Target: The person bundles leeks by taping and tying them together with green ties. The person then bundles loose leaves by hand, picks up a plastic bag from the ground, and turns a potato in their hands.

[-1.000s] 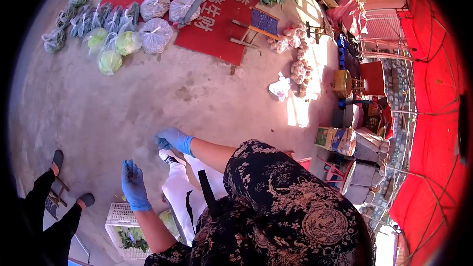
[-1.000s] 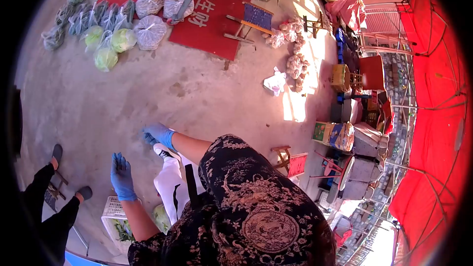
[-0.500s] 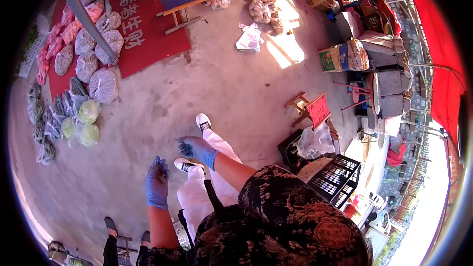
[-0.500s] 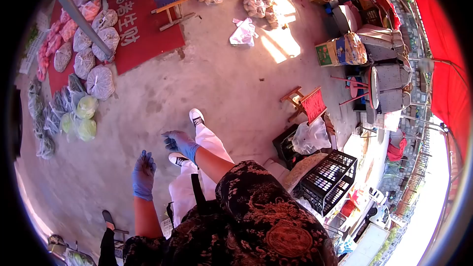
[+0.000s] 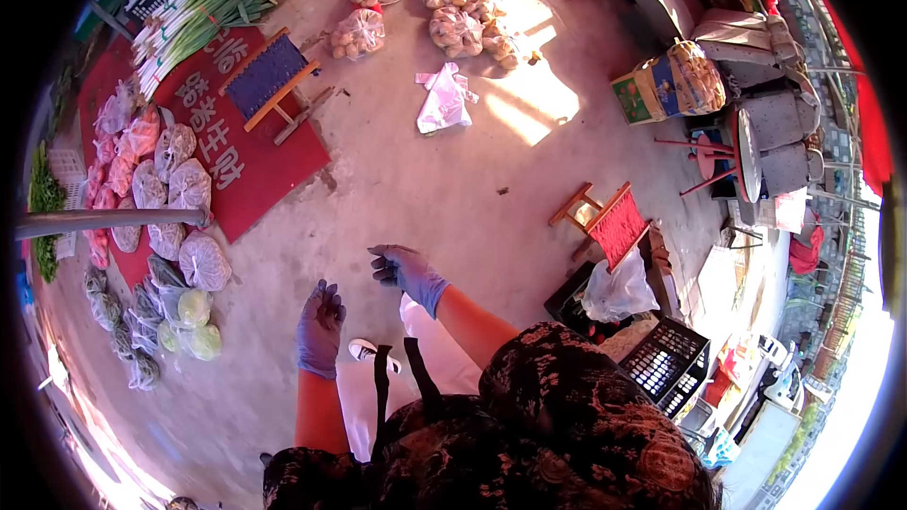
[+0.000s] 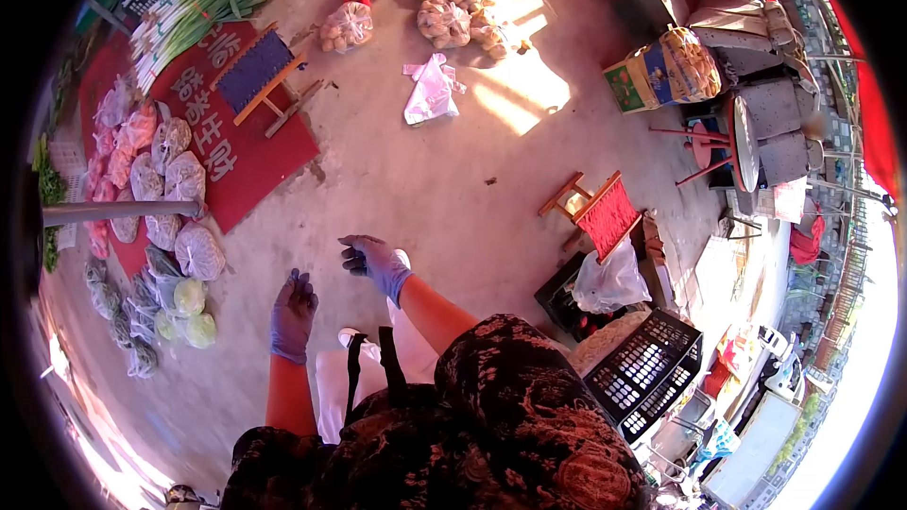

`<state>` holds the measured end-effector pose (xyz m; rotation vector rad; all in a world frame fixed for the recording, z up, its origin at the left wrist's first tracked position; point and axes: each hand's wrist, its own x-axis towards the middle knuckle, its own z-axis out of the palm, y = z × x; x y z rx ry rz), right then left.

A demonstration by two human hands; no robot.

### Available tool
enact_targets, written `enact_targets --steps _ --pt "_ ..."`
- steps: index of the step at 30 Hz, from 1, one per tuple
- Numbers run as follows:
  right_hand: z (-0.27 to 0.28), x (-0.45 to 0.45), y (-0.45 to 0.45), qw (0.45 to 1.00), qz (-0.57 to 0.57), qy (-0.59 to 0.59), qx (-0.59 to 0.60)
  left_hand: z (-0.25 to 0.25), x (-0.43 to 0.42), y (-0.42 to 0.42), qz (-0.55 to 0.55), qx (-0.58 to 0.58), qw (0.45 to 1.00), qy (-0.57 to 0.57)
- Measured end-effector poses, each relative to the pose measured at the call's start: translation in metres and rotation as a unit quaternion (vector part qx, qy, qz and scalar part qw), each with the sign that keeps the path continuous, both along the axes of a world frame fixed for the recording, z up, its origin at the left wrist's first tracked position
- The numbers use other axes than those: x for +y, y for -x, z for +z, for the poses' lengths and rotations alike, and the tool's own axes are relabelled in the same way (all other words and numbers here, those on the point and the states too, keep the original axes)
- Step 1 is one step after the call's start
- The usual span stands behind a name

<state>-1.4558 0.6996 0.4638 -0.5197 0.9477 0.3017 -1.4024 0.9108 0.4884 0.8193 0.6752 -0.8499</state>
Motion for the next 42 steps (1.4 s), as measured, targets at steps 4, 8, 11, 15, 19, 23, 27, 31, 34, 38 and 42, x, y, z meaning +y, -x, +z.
enact_targets --steps 4,8,11,15,19,23,27,31,34,38,42 --pt "0.007 -0.072 -0.037 0.997 -0.035 0.02 -0.059 0.005 -0.09 -0.037 -0.077 -0.053 0.995 0.03" --pt "0.01 -0.13 -0.064 0.997 -0.072 0.01 -0.024 -0.009 -0.148 -0.071 -0.128 -0.055 0.99 0.029" --pt "-0.002 -0.168 -0.076 0.996 -0.087 -0.029 -0.019 -0.02 -0.182 -0.1 -0.143 -0.012 0.988 0.064" --pt "-0.02 -0.224 -0.107 0.992 -0.122 -0.016 0.039 -0.042 -0.247 -0.154 -0.19 0.061 0.978 0.066" --pt "-0.078 -0.285 -0.138 0.987 -0.083 0.101 0.089 -0.078 -0.313 -0.208 -0.291 0.066 0.953 0.045" --pt "-0.171 -0.348 -0.164 0.952 0.001 0.246 0.18 -0.117 -0.374 -0.26 -0.321 0.075 0.944 0.029" --pt "-0.325 -0.409 -0.151 0.91 0.117 0.337 0.214 -0.175 -0.431 -0.294 -0.315 0.097 0.944 0.029" --pt "-0.392 -0.454 -0.168 0.902 0.13 0.368 0.186 -0.262 -0.473 -0.307 -0.282 0.092 0.954 -0.033" --pt "-0.462 -0.474 -0.168 0.881 0.158 0.365 0.257 -0.306 -0.506 -0.306 -0.256 0.091 0.957 -0.097" --pt "-0.502 -0.493 -0.192 0.897 0.183 0.294 0.275 -0.387 -0.529 -0.29 -0.212 0.119 0.965 -0.099" --pt "-0.547 -0.495 -0.205 0.915 0.181 0.236 0.272 -0.449 -0.522 -0.271 -0.153 0.176 0.971 -0.057"
